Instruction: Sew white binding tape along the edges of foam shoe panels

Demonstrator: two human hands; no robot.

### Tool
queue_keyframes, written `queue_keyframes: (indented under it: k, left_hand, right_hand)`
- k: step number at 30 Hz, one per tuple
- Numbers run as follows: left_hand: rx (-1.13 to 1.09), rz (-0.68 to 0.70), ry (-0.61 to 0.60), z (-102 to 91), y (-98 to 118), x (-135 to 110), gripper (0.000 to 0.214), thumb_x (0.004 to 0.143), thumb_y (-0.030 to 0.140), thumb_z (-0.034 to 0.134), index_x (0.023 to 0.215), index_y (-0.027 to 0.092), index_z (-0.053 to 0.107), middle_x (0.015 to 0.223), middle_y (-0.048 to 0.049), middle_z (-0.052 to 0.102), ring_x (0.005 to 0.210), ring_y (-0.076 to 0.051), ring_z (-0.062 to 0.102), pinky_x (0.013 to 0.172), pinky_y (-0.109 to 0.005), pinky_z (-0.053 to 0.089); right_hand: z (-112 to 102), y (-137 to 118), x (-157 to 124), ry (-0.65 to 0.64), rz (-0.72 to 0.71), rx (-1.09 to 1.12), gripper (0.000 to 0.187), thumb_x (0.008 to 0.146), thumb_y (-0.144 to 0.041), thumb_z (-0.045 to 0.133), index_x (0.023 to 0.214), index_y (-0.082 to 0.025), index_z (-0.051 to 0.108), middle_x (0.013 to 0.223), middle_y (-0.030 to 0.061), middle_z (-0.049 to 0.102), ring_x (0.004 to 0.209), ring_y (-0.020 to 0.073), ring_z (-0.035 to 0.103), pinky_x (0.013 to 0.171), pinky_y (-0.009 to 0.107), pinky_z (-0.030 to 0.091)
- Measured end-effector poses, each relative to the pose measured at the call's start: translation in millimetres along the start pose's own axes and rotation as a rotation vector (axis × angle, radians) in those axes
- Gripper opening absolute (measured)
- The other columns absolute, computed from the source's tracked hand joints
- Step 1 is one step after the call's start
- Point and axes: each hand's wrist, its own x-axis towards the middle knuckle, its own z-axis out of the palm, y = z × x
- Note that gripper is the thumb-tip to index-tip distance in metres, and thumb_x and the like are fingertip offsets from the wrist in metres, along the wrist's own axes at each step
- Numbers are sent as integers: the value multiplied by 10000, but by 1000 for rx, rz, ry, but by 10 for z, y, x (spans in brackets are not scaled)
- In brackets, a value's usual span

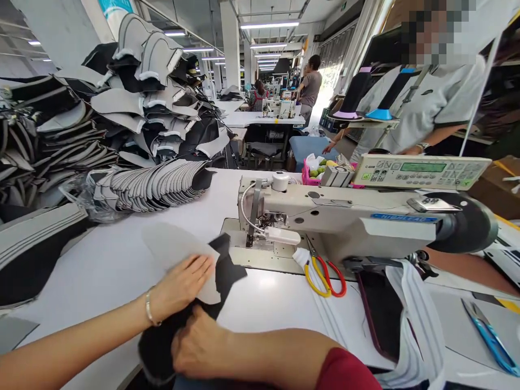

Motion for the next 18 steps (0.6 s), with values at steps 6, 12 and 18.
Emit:
queue_keyframes:
  k: [6,12,18]
  left_hand:
    - [-286,-153,-293,537,-218,118,505,714,-12,305,1164,103,502,1262,-125,464,1161,-200,418,967,-362,349]
    - [-702,-358,-357,495,-599,311,447,753,123,322,1129,233,539,1051,10,630,960,-169,570,865,-306,434]
    - [-490,-304,-297,476,-129,631,471,670,22,326,1045,145,584,1128,-84,578,1052,-202,501,926,-340,388]
  right_hand:
    - [-48,269,-241,45,185,102,250,809,-282,480,1021,-159,535,914,92,565,866,219,484,749,408,370]
    - [161,987,-553,-57,283,135,432,838,-283,435,1249,-152,419,1328,158,316,1233,239,247,917,344,295]
    - [173,494,-537,-81,384,-94,457,813,-196,401,1200,46,416,1184,320,407,1106,382,383,835,511,304]
